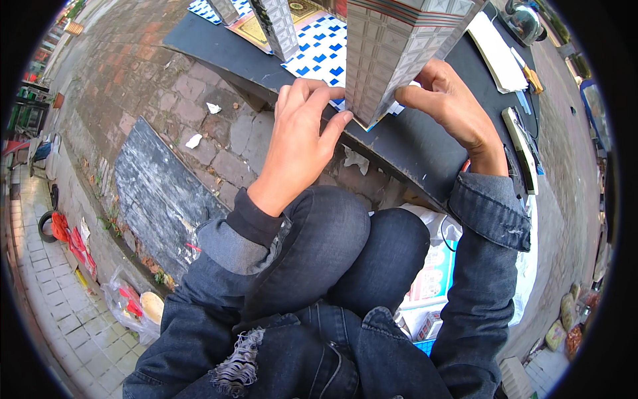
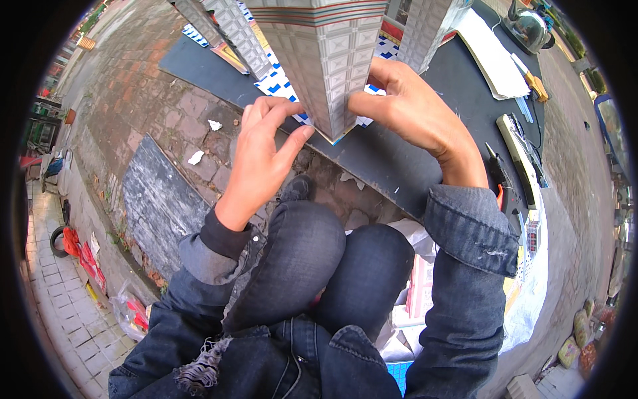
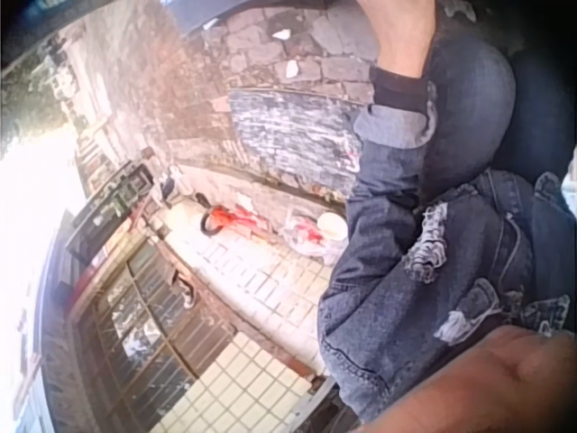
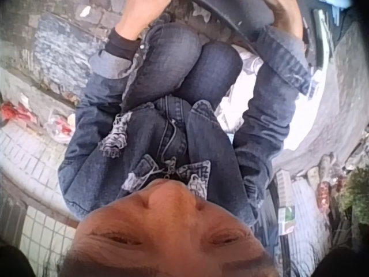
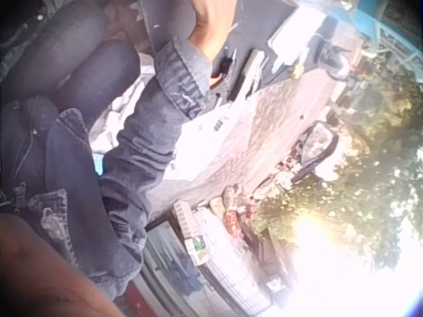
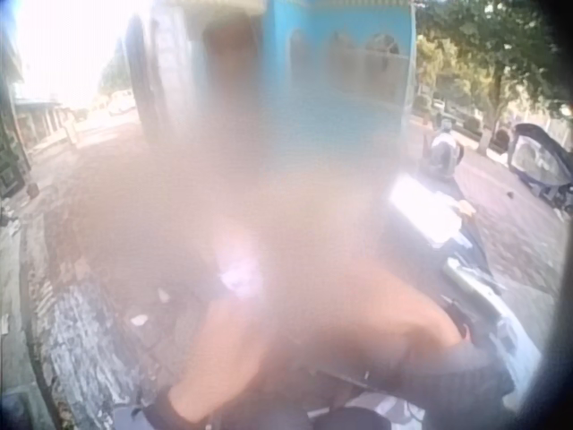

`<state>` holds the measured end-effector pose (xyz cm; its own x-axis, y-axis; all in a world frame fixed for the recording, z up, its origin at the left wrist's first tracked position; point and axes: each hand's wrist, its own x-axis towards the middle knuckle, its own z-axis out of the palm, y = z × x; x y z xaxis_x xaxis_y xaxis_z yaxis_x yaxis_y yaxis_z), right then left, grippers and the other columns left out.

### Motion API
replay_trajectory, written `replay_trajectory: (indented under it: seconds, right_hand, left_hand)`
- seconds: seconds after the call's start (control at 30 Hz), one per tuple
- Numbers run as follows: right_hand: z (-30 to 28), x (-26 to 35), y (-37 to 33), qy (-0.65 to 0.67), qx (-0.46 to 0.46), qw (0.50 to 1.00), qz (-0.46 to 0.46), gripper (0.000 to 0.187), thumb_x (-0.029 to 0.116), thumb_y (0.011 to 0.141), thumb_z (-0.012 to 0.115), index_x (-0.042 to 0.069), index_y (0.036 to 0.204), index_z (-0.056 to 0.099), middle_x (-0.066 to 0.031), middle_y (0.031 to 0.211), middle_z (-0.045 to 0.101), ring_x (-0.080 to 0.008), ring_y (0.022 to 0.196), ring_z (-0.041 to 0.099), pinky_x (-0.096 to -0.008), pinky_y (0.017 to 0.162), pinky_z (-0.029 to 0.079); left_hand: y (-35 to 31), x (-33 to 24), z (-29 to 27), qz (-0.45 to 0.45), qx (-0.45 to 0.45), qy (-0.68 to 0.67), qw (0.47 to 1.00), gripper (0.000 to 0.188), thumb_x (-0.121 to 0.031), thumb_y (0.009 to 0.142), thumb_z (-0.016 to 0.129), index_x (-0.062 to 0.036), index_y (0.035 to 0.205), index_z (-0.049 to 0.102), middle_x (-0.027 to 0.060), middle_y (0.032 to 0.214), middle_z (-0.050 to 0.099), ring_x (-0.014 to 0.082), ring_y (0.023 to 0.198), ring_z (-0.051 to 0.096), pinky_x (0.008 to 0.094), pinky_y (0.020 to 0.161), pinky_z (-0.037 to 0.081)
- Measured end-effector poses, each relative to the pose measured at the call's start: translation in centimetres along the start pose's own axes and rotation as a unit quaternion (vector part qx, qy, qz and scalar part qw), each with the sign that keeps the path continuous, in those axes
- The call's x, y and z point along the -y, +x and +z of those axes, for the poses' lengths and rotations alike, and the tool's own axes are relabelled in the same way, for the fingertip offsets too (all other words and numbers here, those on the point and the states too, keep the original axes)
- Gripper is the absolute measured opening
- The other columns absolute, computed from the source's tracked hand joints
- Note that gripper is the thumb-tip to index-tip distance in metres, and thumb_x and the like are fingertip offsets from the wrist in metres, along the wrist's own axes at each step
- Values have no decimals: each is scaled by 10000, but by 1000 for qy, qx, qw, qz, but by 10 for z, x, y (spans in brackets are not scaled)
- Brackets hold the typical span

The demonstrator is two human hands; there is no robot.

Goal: The person folds patterned paper sheets into rectangular columns and uses a hot glue gun to attach them to a blue paper house model. The person repeatedly applies glue, aligns the columns, and presses them into place on the model's base.

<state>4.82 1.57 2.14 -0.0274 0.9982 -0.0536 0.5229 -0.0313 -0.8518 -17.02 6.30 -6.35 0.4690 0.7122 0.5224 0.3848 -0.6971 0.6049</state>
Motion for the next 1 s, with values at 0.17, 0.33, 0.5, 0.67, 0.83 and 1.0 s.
replay_trajectory:
  seconds: [0.17, 0.33, 0.5, 0.67, 0.83, 1.0]
  right_hand:
    - [3, -4, -1, 32, -4, 999, -25, 411, 139, 838, 611, -9, 1213, 691, -88, 1172, 727, -186, 1100, 641, -363, 1020, 466]
    - [0, -5, -2, 21, 11, 999, -26, 400, 139, 843, 611, 0, 1208, 697, -85, 1175, 729, -190, 1113, 640, -369, 1036, 459]
    - [2, -5, -2, 9, 6, 999, -41, 395, 147, 842, 606, 4, 1198, 701, -97, 1181, 733, -208, 1117, 648, -380, 1043, 459]
    - [5, -6, -4, 8, -10, 998, -62, 404, 150, 830, 603, -4, 1190, 701, -115, 1173, 735, -227, 1119, 655, -399, 1042, 464]
    - [5, -6, -5, -2, -14, 998, -57, 405, 149, 825, 601, -1, 1187, 704, -119, 1173, 735, -237, 1109, 661, -406, 1033, 474]
    - [2, -5, -3, 15, 2, 999, -42, 406, 148, 829, 600, 3, 1194, 704, -114, 1159, 732, -214, 1087, 655, -376, 1000, 481]
  left_hand:
    - [1, -3, 3, -11, -2, -80, 997, 405, -322, 892, 780, 10, 1102, 684, 132, 1049, 667, 344, 997, 604, 447, 909, 465]
    - [1, -6, 7, -69, 9, -148, 987, 436, -374, 910, 766, 23, 1069, 688, 149, 985, 687, 335, 942, 640, 415, 840, 503]
    - [1, -5, 8, -80, 4, -167, 983, 412, -363, 924, 755, 19, 1065, 698, 152, 986, 703, 322, 920, 662, 402, 818, 522]
    - [1, -6, 8, -91, 11, -164, 982, 394, -354, 926, 755, 16, 1051, 707, 153, 977, 705, 317, 914, 664, 400, 814, 524]
    - [1, -7, 8, -90, 4, -146, 985, 406, -361, 922, 757, 22, 1044, 704, 154, 968, 703, 321, 902, 658, 404, 805, 521]
    - [1, -5, 9, -77, -3, -121, 990, 425, -367, 913, 764, 37, 1028, 699, 153, 971, 704, 321, 913, 641, 408, 810, 511]
